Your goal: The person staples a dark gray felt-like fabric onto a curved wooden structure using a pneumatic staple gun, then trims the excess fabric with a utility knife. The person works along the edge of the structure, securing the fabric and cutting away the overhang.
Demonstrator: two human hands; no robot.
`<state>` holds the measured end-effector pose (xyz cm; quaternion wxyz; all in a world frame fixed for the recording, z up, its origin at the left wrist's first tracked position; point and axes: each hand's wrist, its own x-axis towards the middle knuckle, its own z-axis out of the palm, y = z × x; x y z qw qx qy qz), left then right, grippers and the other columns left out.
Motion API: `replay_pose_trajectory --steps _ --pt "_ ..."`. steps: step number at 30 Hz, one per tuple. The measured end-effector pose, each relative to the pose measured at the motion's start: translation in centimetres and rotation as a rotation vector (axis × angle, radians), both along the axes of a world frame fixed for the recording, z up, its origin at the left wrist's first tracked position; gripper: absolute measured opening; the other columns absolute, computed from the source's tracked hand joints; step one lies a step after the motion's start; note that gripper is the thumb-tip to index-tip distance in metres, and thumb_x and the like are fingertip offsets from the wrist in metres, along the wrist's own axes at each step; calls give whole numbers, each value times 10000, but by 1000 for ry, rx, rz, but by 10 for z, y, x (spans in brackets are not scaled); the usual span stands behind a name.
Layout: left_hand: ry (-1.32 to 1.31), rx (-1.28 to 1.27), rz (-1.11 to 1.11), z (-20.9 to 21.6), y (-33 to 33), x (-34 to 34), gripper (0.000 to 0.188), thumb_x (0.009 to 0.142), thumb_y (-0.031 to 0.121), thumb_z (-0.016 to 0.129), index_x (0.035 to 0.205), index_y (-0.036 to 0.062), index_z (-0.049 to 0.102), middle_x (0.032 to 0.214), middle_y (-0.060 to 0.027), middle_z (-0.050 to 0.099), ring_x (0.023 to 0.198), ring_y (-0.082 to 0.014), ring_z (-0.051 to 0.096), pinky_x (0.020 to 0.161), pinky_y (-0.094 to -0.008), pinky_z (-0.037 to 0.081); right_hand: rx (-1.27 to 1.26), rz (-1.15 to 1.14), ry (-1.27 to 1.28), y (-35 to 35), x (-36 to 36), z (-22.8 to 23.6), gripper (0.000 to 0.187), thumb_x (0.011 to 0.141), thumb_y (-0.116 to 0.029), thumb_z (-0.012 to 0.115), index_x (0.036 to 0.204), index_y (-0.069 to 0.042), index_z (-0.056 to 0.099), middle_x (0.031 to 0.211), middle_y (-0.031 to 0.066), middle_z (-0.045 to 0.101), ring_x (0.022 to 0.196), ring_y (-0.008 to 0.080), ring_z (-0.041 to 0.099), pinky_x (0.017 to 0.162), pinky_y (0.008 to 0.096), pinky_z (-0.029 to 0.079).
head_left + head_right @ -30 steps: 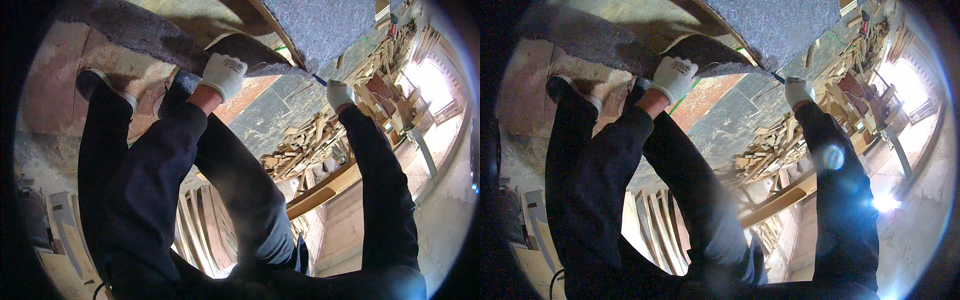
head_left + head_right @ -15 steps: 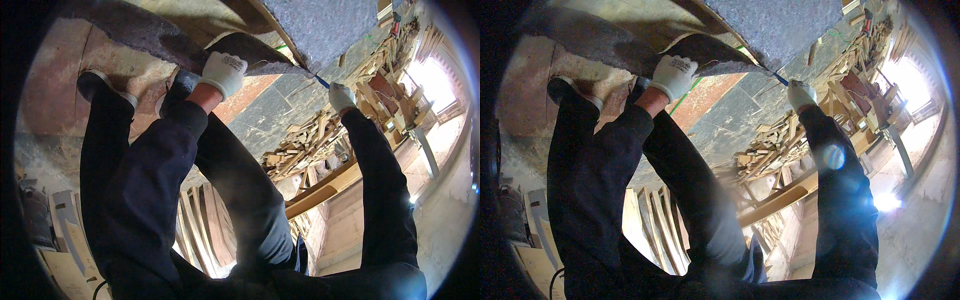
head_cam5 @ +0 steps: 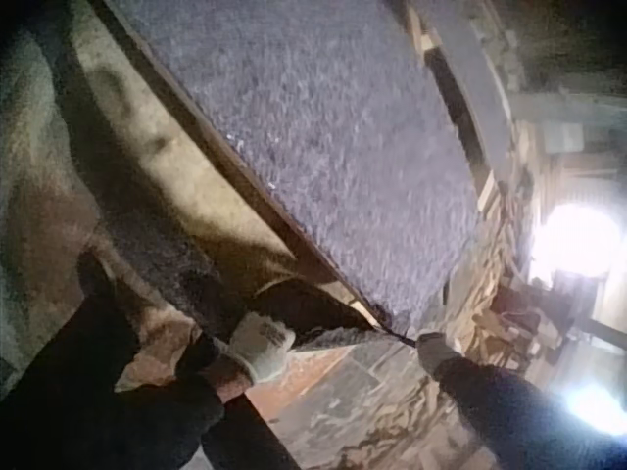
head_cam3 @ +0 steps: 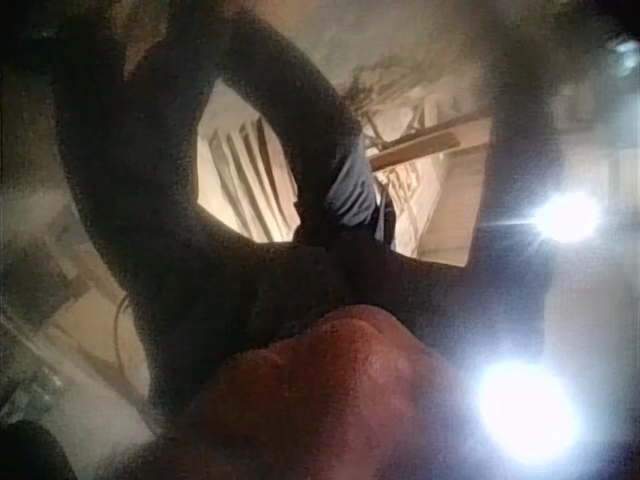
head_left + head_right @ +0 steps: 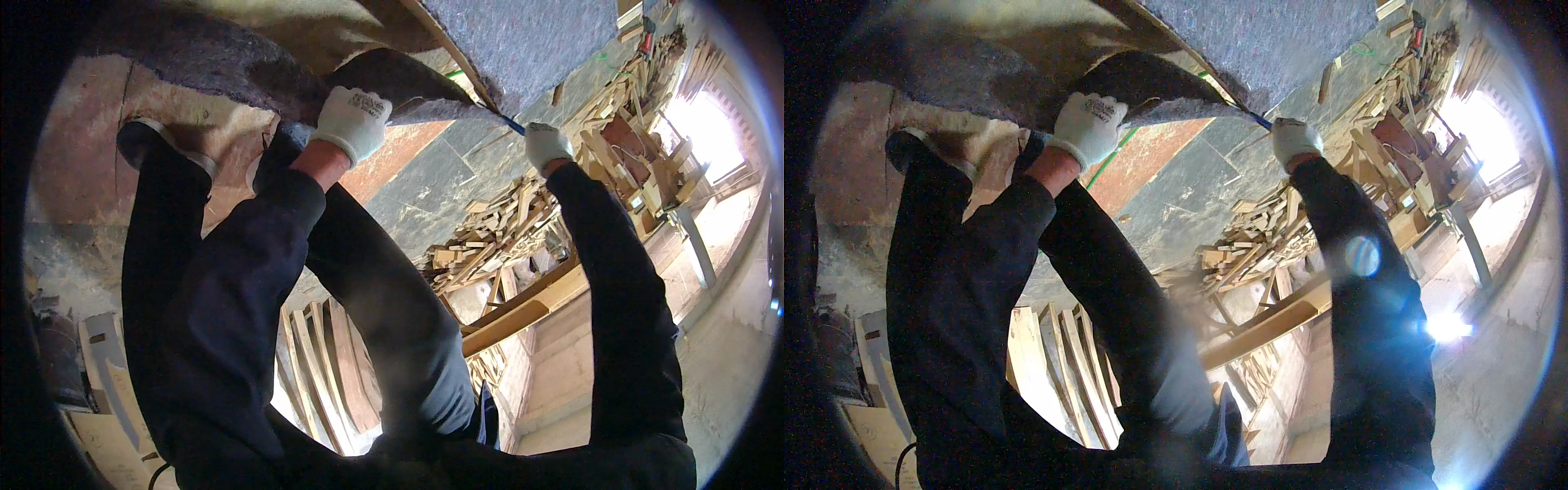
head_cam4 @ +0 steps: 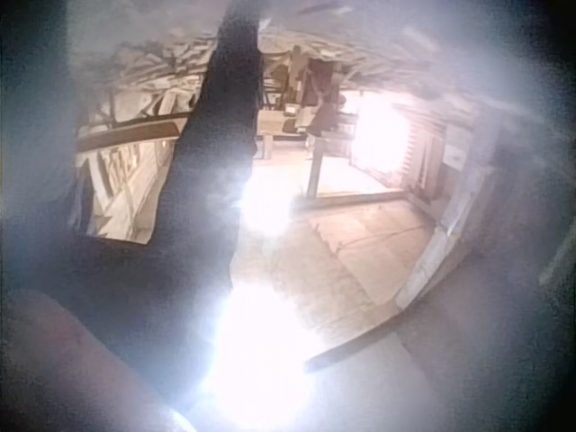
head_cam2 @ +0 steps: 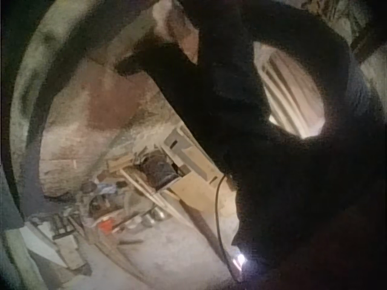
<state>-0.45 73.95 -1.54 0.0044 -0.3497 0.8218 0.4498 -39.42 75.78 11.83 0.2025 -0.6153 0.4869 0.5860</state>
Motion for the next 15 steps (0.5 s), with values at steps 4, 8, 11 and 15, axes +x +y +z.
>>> replay_pose_trajectory --steps 4,8,11,15 --pt "2 13 5 3 -2 3 130 848 239 595 888 171 698 895 -74 712 857 -284 687 731 -462 476 -3 -35 51 4 -2 -6 207 902 -160 534 978 -47 689 981 191 716 908 359 716 758 465 585" --pt "-50 71 -44 3 -8 1 146 868 291 606 902 164 669 903 -66 688 890 -285 659 764 -455 464 -10 -92 131 12 -6 20 197 898 -152 530 962 -39 679 957 186 715 909 350 716 765 462 584" --pt "-10 47 -2 4 -10 6 129 846 237 606 880 169 711 883 -82 721 846 -287 698 724 -463 481 -73 -154 128 18 -10 39 208 916 -163 499 959 -44 664 977 188 711 913 373 707 779 470 582" --pt "-15 50 -30 9 -12 9 138 833 213 608 871 173 734 884 -91 740 834 -288 717 713 -465 489 -82 -175 187 19 -19 29 230 931 -197 488 993 -61 663 1013 185 707 929 385 700 794 485 577"
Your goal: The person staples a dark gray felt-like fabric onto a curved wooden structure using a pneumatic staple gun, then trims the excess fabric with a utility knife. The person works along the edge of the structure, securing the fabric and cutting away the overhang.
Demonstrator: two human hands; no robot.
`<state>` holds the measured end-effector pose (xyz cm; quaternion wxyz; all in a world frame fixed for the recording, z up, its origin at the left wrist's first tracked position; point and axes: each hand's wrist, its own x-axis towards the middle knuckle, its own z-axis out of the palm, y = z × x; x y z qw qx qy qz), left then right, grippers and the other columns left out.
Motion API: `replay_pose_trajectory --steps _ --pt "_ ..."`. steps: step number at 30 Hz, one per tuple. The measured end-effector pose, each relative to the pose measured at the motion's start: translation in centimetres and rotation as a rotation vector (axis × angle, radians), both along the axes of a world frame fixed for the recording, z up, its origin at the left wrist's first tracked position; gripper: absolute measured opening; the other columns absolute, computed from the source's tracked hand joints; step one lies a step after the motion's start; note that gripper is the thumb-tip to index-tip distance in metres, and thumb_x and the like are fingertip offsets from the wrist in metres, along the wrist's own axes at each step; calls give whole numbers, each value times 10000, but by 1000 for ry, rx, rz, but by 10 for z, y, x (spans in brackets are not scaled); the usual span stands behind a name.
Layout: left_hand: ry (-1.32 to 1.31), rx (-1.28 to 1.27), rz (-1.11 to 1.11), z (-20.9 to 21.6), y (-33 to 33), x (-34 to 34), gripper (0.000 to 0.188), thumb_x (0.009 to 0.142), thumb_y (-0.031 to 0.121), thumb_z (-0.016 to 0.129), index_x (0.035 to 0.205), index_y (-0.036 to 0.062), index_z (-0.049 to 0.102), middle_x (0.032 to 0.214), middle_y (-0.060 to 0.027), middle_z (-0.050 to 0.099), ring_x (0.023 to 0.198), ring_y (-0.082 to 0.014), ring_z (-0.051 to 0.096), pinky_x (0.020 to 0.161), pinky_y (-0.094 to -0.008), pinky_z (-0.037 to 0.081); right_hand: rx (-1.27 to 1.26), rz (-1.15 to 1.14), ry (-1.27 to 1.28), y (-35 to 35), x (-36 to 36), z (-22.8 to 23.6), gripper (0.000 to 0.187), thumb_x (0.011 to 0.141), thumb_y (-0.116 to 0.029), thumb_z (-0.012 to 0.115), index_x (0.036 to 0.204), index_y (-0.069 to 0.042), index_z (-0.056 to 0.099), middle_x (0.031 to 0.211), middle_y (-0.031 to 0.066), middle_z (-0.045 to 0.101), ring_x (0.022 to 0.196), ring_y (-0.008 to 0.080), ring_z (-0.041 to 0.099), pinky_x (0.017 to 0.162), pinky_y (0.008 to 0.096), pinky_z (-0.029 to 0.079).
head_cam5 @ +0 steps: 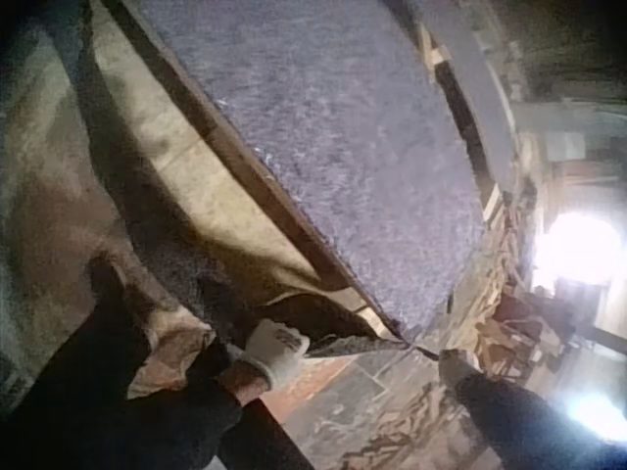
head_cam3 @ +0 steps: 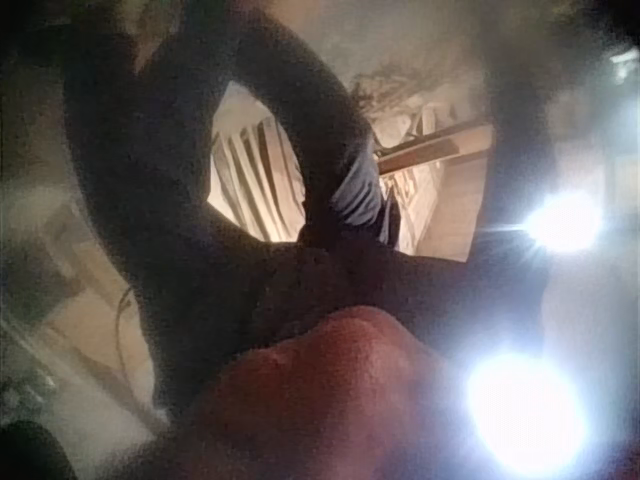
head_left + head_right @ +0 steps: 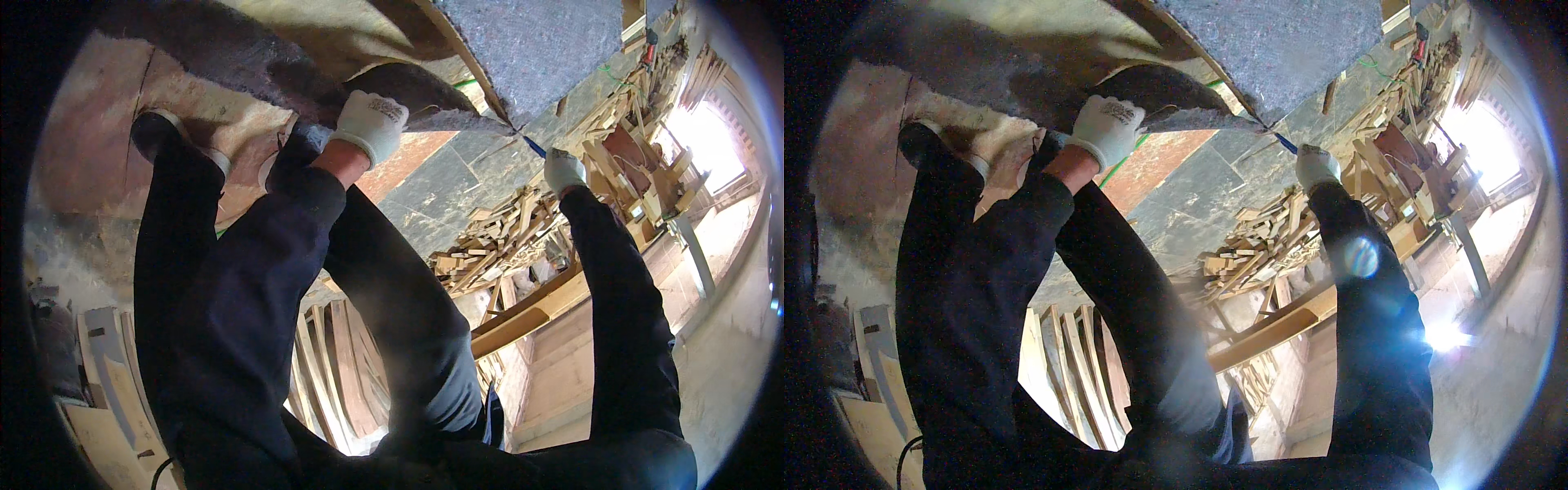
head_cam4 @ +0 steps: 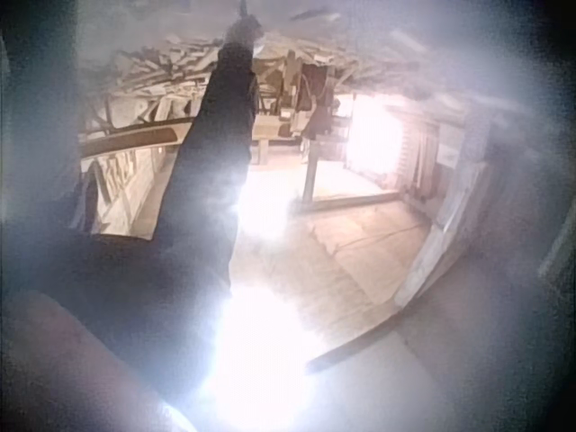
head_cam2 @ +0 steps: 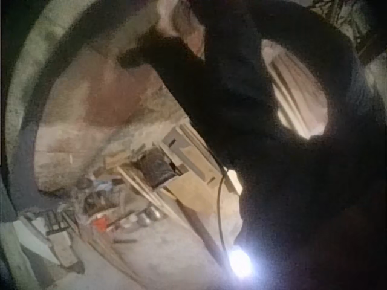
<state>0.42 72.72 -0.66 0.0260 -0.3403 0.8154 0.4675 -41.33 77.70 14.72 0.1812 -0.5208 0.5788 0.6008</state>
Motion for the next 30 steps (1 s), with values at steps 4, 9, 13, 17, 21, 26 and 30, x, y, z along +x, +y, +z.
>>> replay_pose_trajectory --steps 4,9,13,17,21,26,30 --pt "16 -6 36 1 -2 3 141 831 213 611 881 176 738 891 -92 743 847 -291 717 719 -460 487 -2 110 -48 1 -14 -17 264 956 -229 466 971 -80 683 986 170 715 891 398 703 756 507 572" --pt "50 -37 56 -3 1 2 150 824 205 607 851 168 750 864 -97 743 833 -292 720 708 -456 494 -97 -20 -5 25 -21 4 253 930 -239 504 954 -74 694 938 207 713 884 399 706 748 508 569" --pt "29 -79 92 -22 3 44 174 799 197 601 755 147 762 797 -116 736 767 -307 725 655 -465 513 176 -3 129 57 -15 95 233 906 -213 512 969 -62 680 866 183 712 830 375 706 732 505 571" --pt "-279 -93 -39 -48 1 188 137 766 199 646 759 125 760 797 -129 731 768 -316 722 703 -477 534 193 -274 195 77 -16 224 423 927 -363 583 1188 -31 611 1049 240 688 957 412 676 839 500 547" --pt "-588 -129 -87 -38 -19 350 147 797 201 604 818 138 736 873 -120 726 864 -308 692 747 -467 494 159 -321 272 98 -2 227 492 924 -414 560 1202 -9 588 1154 265 654 1061 418 646 905 486 527" --pt "-768 -113 92 48 -60 533 178 759 288 719 782 112 717 840 -159 710 814 -373 680 737 -501 500 -98 -443 -71 62 103 134 424 853 -362 598 1064 0 660 982 268 692 933 424 680 834 499 547" --pt "-1262 229 246 142 -47 698 412 969 424 507 1165 96 659 1144 -195 672 1049 -358 647 896 -477 514 -224 -635 -177 -22 242 85 335 836 -299 590 1013 -35 696 969 231 703 943 430 668 837 513 523"
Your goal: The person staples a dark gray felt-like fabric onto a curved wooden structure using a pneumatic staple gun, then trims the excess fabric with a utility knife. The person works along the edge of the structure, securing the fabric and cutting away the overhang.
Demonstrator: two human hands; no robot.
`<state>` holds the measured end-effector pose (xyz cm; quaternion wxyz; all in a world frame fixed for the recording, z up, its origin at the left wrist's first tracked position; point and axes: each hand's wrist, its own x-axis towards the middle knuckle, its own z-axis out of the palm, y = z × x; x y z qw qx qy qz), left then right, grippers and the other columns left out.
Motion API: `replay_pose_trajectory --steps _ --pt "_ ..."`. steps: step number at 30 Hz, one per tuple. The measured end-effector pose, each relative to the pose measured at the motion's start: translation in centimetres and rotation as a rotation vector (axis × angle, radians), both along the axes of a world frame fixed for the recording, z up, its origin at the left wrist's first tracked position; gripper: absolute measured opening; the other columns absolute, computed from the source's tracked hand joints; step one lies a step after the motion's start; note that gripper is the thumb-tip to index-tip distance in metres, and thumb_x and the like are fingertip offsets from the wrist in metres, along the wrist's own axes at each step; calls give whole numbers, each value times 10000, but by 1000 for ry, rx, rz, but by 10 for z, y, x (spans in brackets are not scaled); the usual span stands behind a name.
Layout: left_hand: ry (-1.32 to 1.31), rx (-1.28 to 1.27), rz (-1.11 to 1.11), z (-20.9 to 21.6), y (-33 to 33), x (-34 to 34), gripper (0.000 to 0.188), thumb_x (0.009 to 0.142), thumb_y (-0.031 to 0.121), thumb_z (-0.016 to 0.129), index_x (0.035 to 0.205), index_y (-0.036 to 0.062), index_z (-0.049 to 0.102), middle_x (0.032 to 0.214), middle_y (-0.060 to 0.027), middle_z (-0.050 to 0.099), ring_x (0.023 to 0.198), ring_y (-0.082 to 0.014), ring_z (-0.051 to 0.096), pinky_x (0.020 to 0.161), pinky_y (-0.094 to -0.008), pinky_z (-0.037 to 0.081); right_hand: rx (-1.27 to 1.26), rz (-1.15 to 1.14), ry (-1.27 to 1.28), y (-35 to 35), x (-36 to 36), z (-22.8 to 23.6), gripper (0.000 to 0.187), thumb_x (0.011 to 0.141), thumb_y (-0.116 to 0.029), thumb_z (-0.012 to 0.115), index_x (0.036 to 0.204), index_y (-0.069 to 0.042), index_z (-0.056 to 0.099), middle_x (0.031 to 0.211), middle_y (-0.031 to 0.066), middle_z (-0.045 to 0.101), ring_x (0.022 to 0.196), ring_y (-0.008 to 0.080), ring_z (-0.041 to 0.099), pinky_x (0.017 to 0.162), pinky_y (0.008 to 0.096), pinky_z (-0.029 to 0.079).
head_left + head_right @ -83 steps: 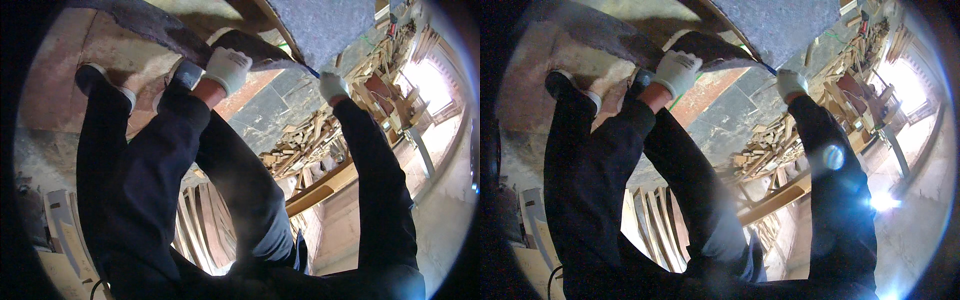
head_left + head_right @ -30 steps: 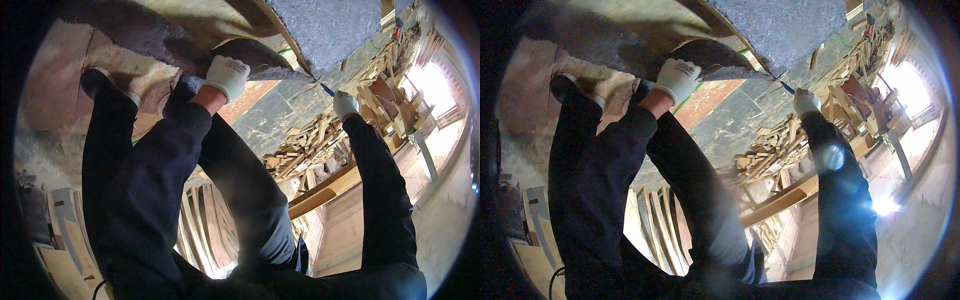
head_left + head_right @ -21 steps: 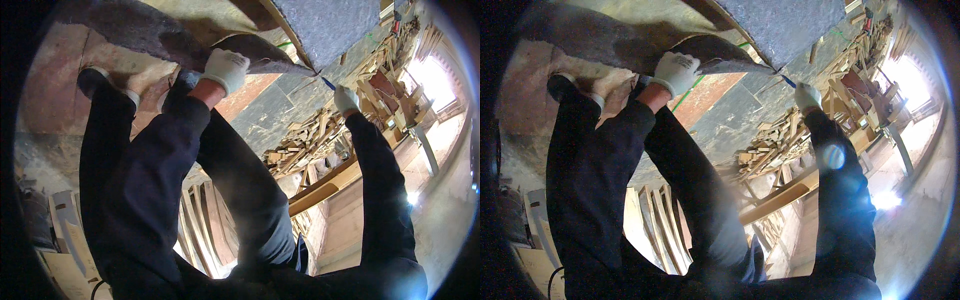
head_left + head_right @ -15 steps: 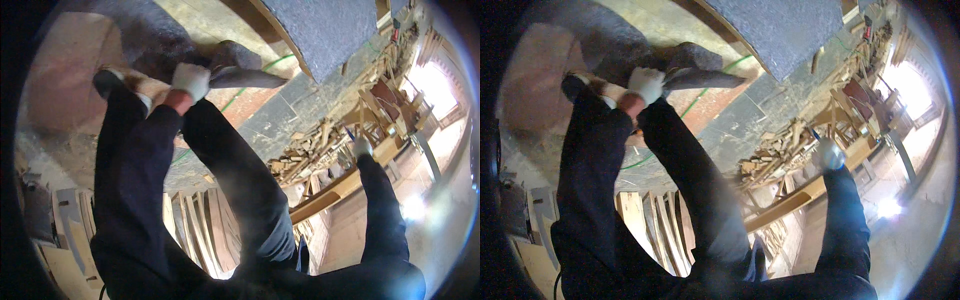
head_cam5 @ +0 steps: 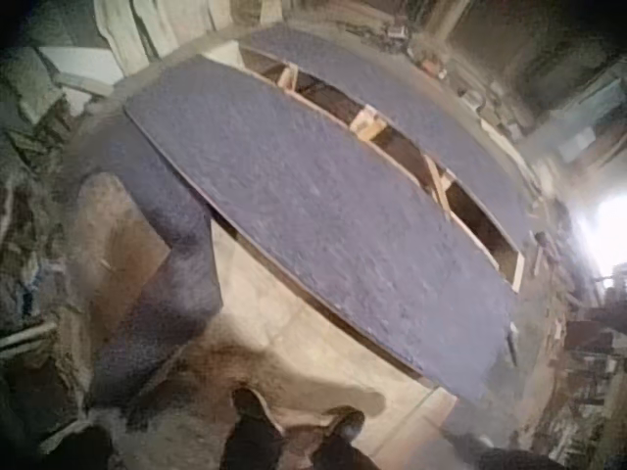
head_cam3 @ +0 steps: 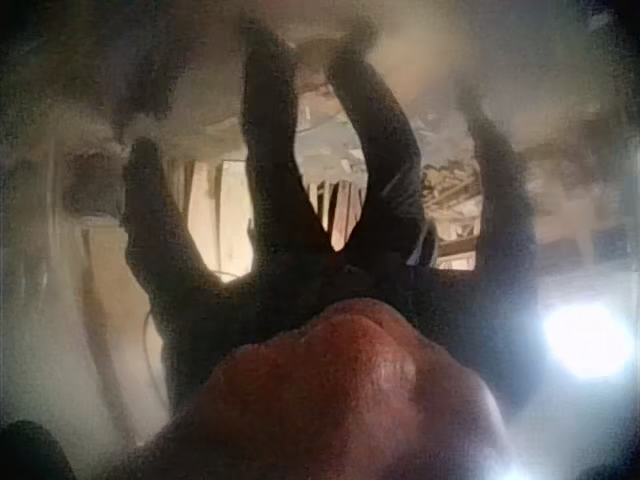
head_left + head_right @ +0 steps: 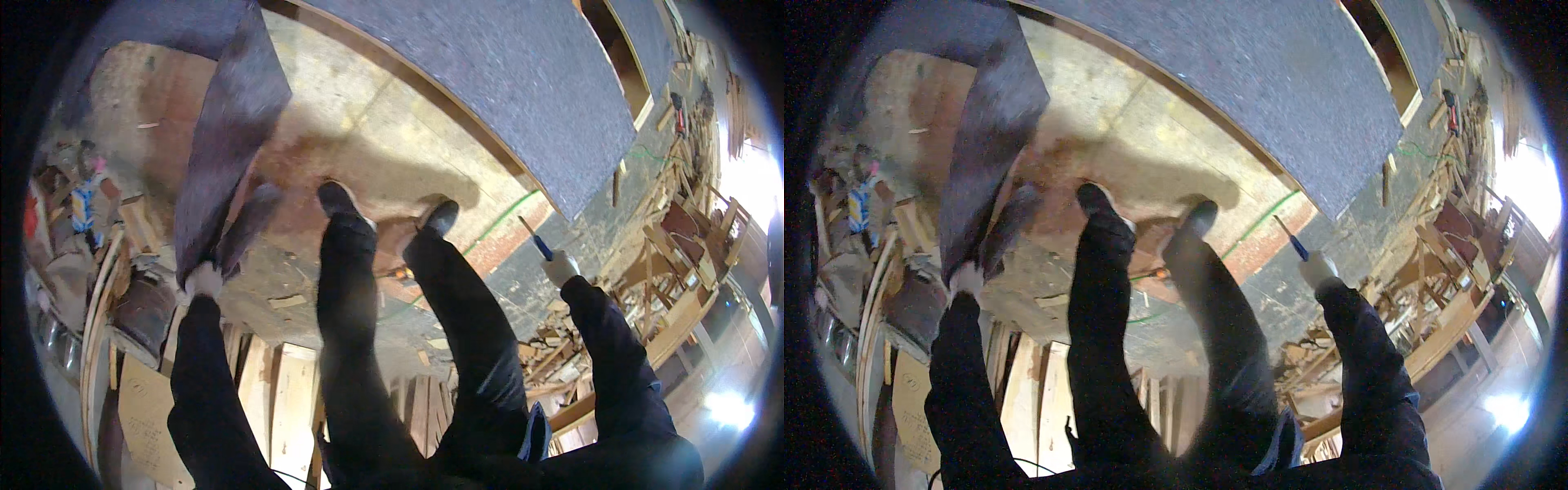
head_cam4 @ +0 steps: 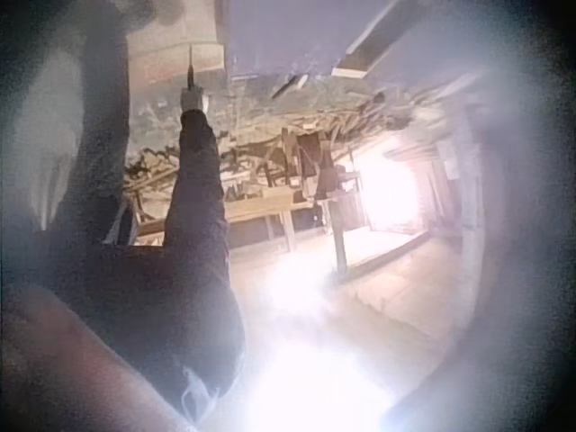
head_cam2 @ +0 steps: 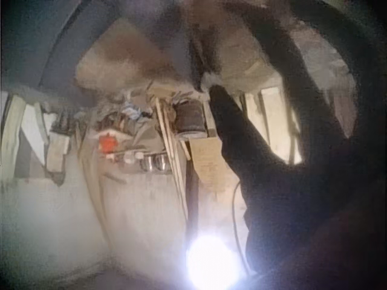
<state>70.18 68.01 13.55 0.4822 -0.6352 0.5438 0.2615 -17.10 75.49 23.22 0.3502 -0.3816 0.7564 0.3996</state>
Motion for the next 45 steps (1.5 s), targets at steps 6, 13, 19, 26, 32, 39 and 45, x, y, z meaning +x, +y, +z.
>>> replay_pose_trajectory --steps 6,13,19,26,32,39,45 --pt "-247 159 119 178 157 210 464 979 464 485 1141 78 683 1168 -226 669 1033 -439 646 867 -510 529 -254 34 -359 -128 197 -4 303 833 -316 600 894 -29 678 868 249 685 894 418 672 764 508 518" --pt "-146 804 379 295 285 149 1013 815 712 573 1591 165 217 1626 -149 252 1467 -367 289 1199 -464 249 -189 18 -616 -240 376 41 431 888 -442 589 978 -34 698 981 226 706 954 393 679 817 463 527" --pt "644 115 370 162 82 -33 541 984 448 506 1322 31 573 1342 -224 579 1233 -386 550 1038 -481 435 -228 -243 -800 -261 419 54 261 866 -274 641 846 -14 633 711 152 664 604 297 669 570 431 511" --pt "796 -241 891 90 -201 -205 468 962 274 630 1337 0 579 1205 -125 667 1097 -187 622 909 -324 499 -359 -1426 -693 -302 303 32 218 890 -155 677 764 -1 590 615 89 579 439 196 548 402 347 436" --pt "990 -285 1400 40 -328 -284 453 968 248 628 1345 5 557 1239 -48 589 1055 -158 596 846 -310 511 -469 -1619 -755 -281 161 -17 269 946 -263 637 1065 -25 597 925 110 669 765 245 679 650 386 569" --pt "941 -287 1464 -12 -425 -305 582 1009 444 522 1405 19 503 1381 -139 543 1238 -251 538 1058 -361 401 -574 -2101 -651 -225 112 -89 280 981 -289 615 1129 -60 548 994 124 662 834 286 672 735 435 587" --pt "806 -281 1669 -16 -471 -317 815 967 606 498 1531 58 284 1470 -182 477 1308 -332 503 1129 -446 337 -726 -2245 -648 -212 137 -135 240 975 -287 625 1102 -91 565 1042 88 656 921 286 655 803 428 554"
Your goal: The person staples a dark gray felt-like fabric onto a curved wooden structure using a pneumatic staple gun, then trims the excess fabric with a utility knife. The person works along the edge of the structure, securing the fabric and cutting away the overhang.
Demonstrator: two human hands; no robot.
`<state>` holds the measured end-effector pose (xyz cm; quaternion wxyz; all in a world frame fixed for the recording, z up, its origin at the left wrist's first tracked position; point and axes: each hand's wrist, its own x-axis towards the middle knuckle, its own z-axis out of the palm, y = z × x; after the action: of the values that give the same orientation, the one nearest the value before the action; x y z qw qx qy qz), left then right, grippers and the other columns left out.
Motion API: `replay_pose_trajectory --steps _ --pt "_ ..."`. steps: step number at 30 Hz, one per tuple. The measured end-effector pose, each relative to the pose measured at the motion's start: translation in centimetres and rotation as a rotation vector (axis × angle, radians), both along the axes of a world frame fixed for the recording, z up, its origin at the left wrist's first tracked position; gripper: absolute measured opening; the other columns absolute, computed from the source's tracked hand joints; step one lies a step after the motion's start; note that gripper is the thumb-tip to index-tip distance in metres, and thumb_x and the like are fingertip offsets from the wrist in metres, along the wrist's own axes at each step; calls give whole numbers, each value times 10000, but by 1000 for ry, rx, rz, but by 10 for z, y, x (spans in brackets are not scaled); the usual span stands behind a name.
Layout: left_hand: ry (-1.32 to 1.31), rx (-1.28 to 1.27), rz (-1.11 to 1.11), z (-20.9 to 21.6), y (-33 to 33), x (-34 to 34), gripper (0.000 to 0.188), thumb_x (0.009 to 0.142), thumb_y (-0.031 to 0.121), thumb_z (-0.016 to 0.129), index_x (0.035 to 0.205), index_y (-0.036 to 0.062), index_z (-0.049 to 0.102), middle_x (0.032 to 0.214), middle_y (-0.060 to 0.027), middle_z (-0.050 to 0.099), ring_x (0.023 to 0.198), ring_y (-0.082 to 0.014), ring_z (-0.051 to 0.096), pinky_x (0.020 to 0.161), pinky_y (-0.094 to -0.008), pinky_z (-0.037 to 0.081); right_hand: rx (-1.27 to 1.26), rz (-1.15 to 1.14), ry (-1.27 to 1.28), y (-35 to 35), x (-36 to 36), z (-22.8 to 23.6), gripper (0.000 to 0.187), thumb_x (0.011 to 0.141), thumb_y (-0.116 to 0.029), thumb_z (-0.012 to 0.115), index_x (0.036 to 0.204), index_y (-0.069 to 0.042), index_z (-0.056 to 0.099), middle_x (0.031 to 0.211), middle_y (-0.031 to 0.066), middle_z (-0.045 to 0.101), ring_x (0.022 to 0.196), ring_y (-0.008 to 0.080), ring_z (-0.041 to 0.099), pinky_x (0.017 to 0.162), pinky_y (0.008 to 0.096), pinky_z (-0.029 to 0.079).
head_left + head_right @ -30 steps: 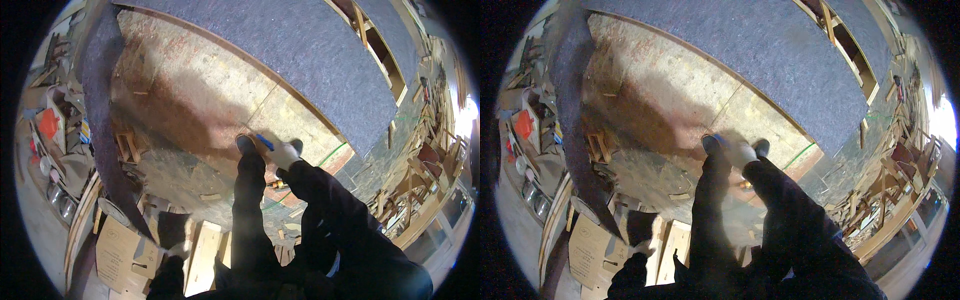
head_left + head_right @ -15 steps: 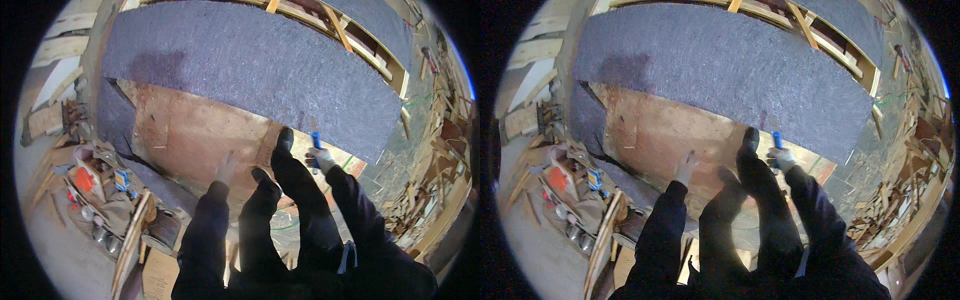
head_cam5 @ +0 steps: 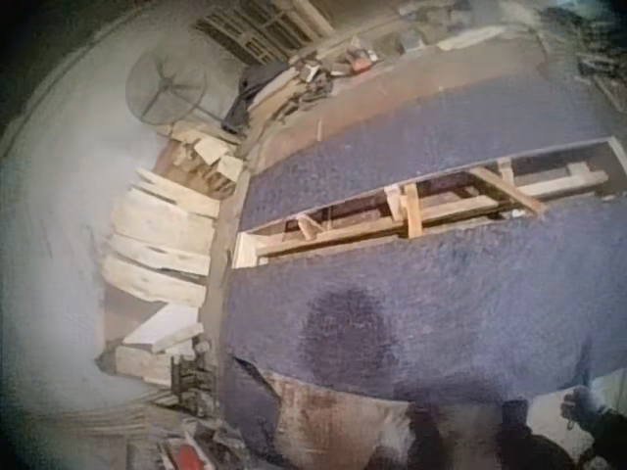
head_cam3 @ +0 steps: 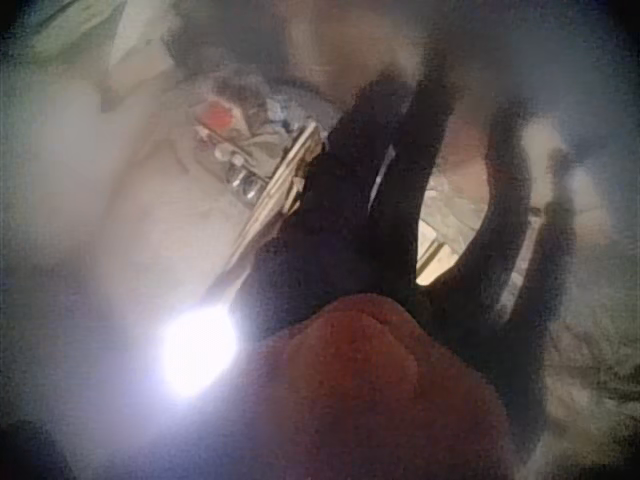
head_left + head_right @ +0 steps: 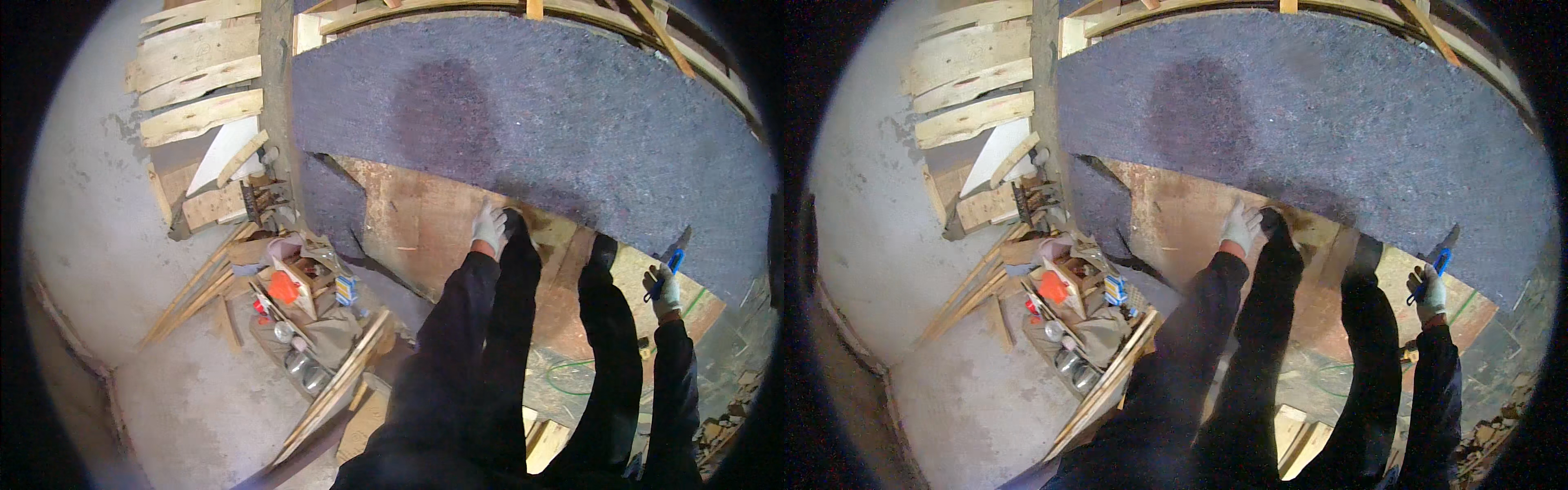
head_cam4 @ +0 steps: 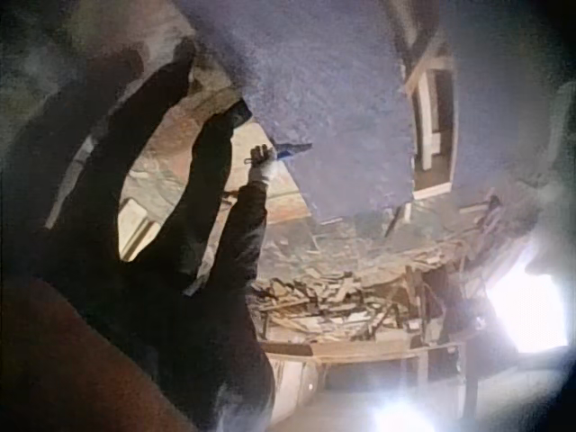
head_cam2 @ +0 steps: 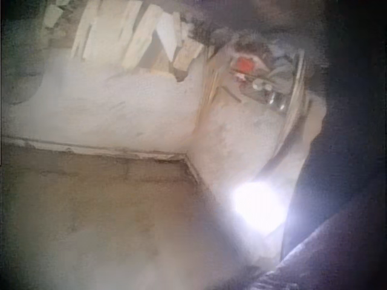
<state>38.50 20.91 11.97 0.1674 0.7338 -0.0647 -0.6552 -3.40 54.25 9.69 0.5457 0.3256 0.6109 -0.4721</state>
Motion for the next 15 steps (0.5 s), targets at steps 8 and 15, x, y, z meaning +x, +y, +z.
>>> replay_pose_trajectory --steps 8,15 --pt "-13 -62 245 -45 -61 5 841 929 623 567 1513 69 321 1516 -165 395 1357 -323 425 1147 -440 298 -305 -104 24 -51 39 -18 175 979 -254 603 1048 -93 616 911 -11 621 896 207 639 893 380 524" --pt "243 -157 427 -57 -86 8 647 952 583 561 1375 92 552 1415 -77 550 1297 -300 495 1109 -457 356 -290 -241 126 -80 60 11 148 963 -248 635 957 -120 560 825 -32 559 795 166 580 876 355 477"
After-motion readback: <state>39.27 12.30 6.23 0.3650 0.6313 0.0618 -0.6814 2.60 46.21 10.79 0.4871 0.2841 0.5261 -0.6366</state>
